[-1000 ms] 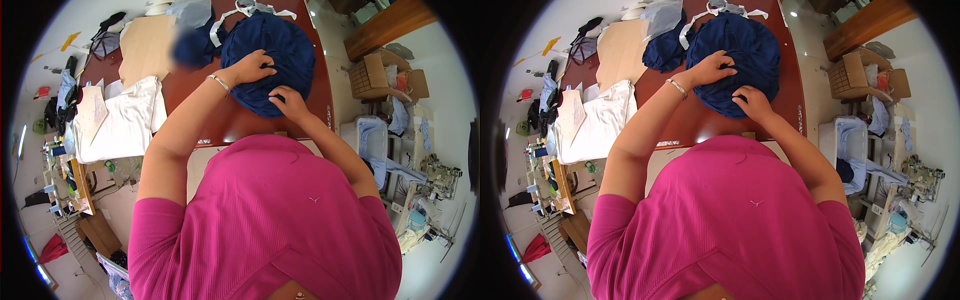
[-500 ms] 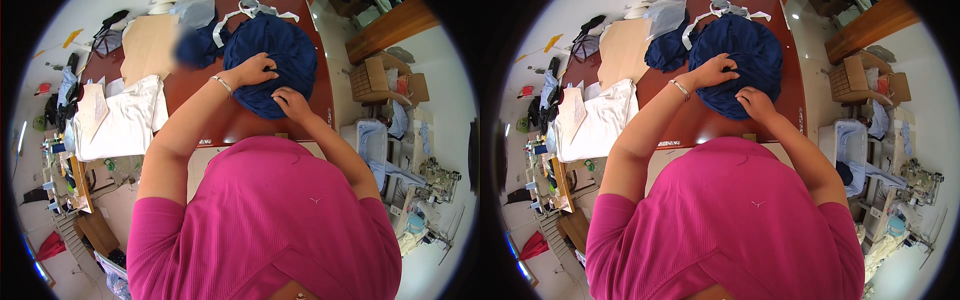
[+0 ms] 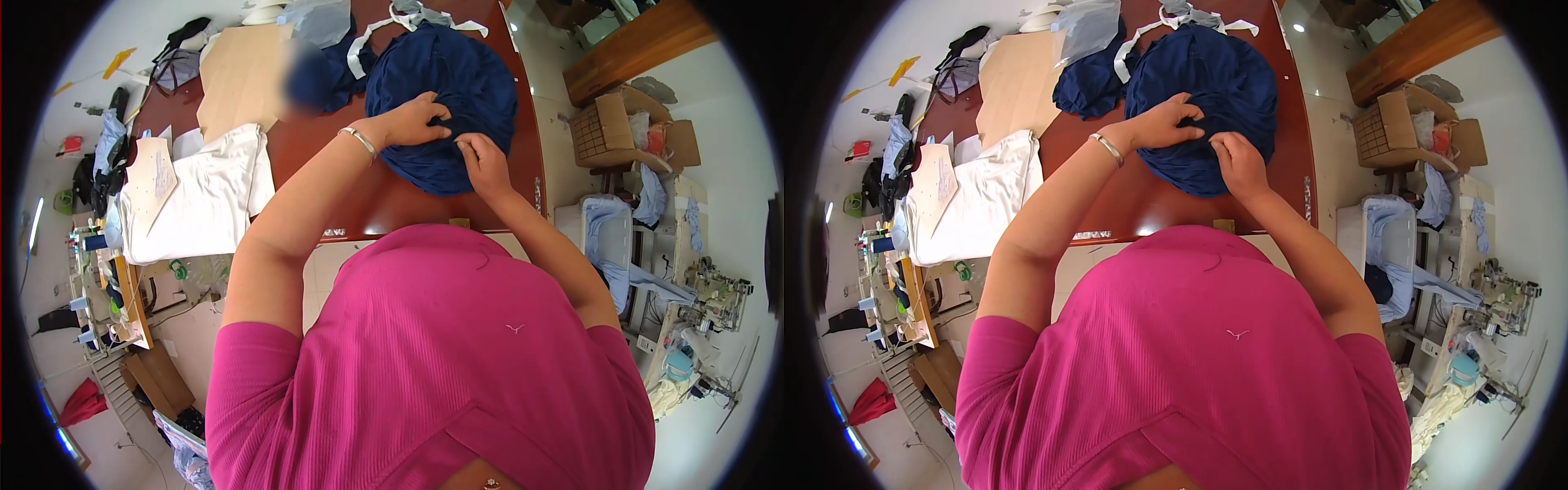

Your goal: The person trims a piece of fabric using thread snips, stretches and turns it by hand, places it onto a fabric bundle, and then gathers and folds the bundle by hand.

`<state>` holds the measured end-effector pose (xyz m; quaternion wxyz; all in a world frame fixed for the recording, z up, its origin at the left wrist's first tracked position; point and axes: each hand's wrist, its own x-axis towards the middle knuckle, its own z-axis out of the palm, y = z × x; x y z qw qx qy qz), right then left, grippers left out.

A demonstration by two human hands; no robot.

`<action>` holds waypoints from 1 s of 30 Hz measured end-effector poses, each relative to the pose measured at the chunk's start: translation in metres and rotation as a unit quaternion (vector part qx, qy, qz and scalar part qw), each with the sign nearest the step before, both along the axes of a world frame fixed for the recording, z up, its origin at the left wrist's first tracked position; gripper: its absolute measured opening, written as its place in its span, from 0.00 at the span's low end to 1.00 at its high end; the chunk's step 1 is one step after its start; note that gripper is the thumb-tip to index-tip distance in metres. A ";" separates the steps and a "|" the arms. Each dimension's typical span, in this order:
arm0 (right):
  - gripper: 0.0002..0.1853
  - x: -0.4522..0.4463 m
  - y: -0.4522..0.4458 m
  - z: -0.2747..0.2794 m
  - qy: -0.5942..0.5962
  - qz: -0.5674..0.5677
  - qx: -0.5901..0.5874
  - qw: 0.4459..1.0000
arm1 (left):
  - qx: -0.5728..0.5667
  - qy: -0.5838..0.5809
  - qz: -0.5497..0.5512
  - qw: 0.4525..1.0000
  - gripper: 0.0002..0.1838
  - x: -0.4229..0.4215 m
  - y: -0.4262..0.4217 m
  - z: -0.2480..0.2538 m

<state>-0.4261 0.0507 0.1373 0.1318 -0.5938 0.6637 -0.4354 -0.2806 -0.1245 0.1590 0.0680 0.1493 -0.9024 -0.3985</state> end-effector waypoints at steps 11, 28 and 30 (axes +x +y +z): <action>0.06 -0.003 0.004 0.016 0.203 0.057 -0.129 0.969 | -0.080 0.062 0.073 0.992 0.20 -0.006 0.014 -0.009; 0.07 -0.004 0.004 0.004 0.136 0.010 -0.030 0.990 | -0.016 0.003 0.048 0.999 0.25 0.000 0.016 0.005; 0.07 -0.005 -0.003 0.004 0.130 0.004 -0.033 0.991 | -0.034 -0.007 0.042 0.999 0.26 0.002 0.023 0.009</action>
